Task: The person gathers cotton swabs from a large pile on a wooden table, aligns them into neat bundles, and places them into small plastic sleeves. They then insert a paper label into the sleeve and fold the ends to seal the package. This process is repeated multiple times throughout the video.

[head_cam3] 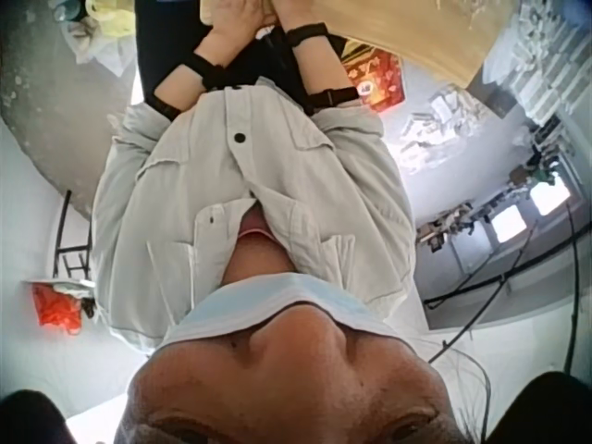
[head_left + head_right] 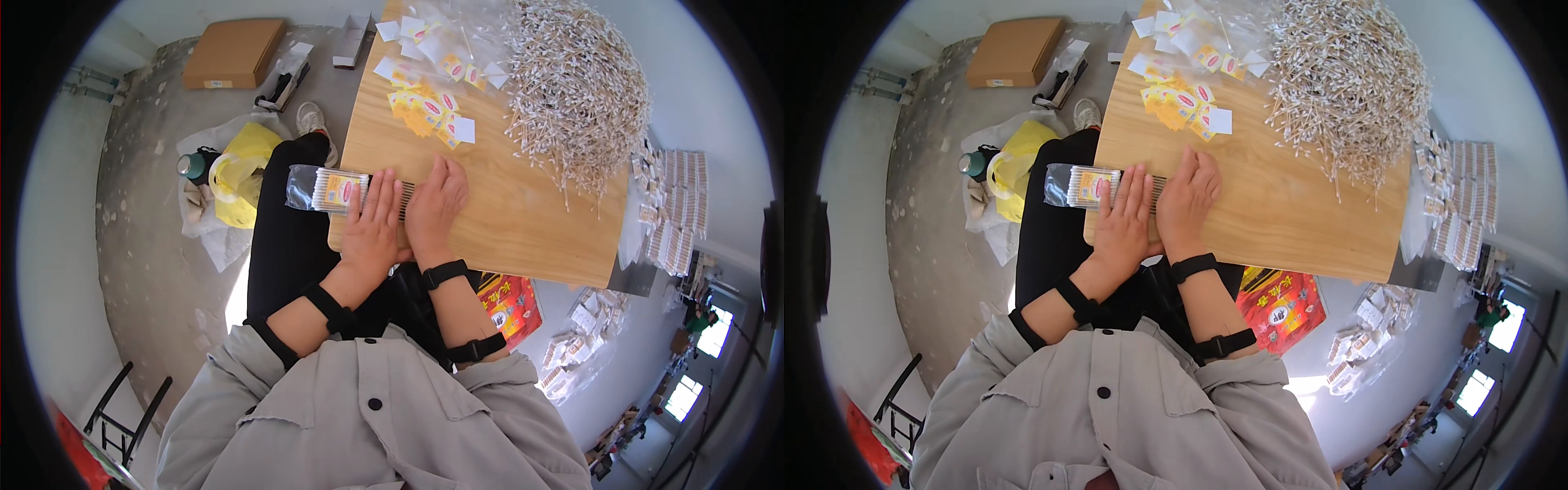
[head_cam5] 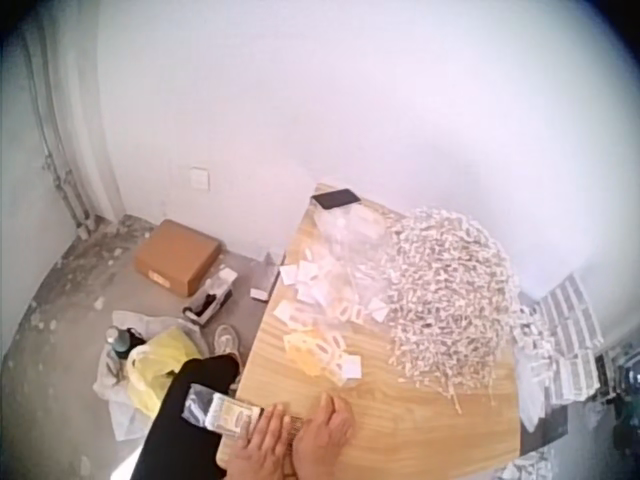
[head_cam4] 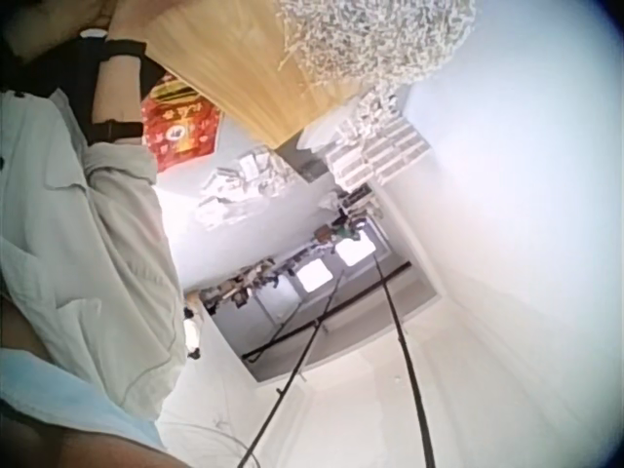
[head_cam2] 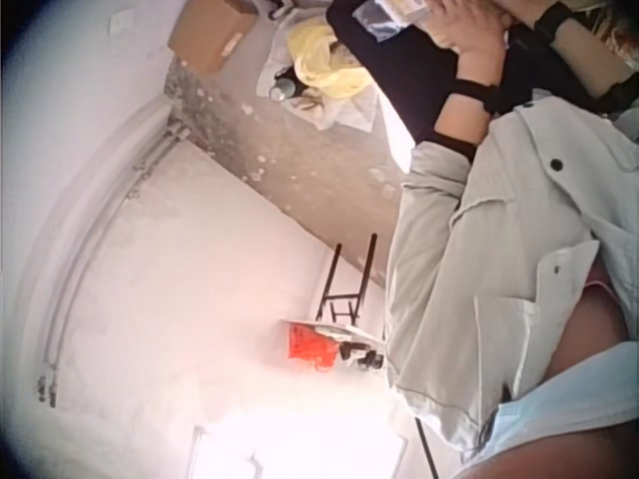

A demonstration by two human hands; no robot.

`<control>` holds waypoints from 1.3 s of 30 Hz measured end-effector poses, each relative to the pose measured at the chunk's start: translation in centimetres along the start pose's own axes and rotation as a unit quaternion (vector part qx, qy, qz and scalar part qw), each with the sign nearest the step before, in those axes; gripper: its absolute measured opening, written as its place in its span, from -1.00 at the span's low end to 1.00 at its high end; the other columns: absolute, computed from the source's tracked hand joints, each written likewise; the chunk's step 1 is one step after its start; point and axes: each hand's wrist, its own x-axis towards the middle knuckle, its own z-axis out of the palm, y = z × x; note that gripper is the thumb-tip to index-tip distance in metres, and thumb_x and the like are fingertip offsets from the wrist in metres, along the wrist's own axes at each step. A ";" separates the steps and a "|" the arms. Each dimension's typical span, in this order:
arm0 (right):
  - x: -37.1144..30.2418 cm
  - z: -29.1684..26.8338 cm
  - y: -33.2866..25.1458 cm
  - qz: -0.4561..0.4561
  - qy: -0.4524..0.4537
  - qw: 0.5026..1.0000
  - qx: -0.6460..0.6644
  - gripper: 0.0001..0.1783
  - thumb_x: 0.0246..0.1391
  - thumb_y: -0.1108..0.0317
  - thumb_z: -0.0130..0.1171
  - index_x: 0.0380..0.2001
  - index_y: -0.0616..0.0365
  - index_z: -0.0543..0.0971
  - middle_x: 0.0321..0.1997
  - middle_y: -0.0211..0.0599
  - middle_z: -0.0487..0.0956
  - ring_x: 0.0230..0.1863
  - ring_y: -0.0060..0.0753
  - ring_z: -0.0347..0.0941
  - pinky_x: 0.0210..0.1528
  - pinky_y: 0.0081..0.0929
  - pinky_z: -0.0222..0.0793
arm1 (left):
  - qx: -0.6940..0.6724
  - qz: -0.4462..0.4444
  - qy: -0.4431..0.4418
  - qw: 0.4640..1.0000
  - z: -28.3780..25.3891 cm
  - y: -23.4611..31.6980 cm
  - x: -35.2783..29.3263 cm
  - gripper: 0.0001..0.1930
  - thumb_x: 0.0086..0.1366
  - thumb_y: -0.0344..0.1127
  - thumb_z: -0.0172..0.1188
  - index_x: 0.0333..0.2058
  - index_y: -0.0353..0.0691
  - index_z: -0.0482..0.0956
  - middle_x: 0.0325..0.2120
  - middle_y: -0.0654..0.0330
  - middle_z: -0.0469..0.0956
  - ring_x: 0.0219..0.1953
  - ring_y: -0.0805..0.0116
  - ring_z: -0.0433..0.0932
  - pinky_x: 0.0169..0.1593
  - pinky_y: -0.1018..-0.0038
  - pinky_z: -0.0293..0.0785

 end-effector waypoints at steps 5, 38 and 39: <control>0.0 0.1 0.2 -0.006 0.001 1.000 0.007 -0.52 0.08 0.56 0.01 0.12 0.27 0.37 0.09 -0.06 0.33 0.23 0.05 0.21 0.28 -0.06 0.09 | -0.003 -0.011 0.017 1.000 -2.0 -1.5 -1.0 0.08 0.02 0.19 0.30 0.34 -0.44 0.08 0.41 -0.07 -0.02 0.48 0.07 -0.12 0.44 -0.05 -0.27; 0.4 0.3 0.3 0.016 -0.009 0.998 0.067 -0.51 0.03 0.59 0.00 0.10 0.26 0.39 0.05 0.00 0.36 0.16 0.08 0.25 0.25 -0.05 0.14 | 0.055 0.018 -0.016 0.998 -0.9 -1.0 0.0 0.13 0.00 0.44 0.15 0.38 -0.24 0.08 0.43 0.09 -0.03 0.49 0.22 -0.17 0.44 0.01 -0.26; 0.3 0.3 0.0 -0.002 -0.014 0.999 0.047 -0.52 0.03 0.59 0.01 0.09 0.26 0.40 0.05 -0.01 0.36 0.16 0.07 0.25 0.25 -0.05 0.14 | 0.058 0.021 -0.016 0.998 -0.8 -1.1 0.0 0.13 0.00 0.45 0.15 0.38 -0.24 0.09 0.44 0.09 -0.03 0.49 0.22 -0.16 0.44 0.00 -0.26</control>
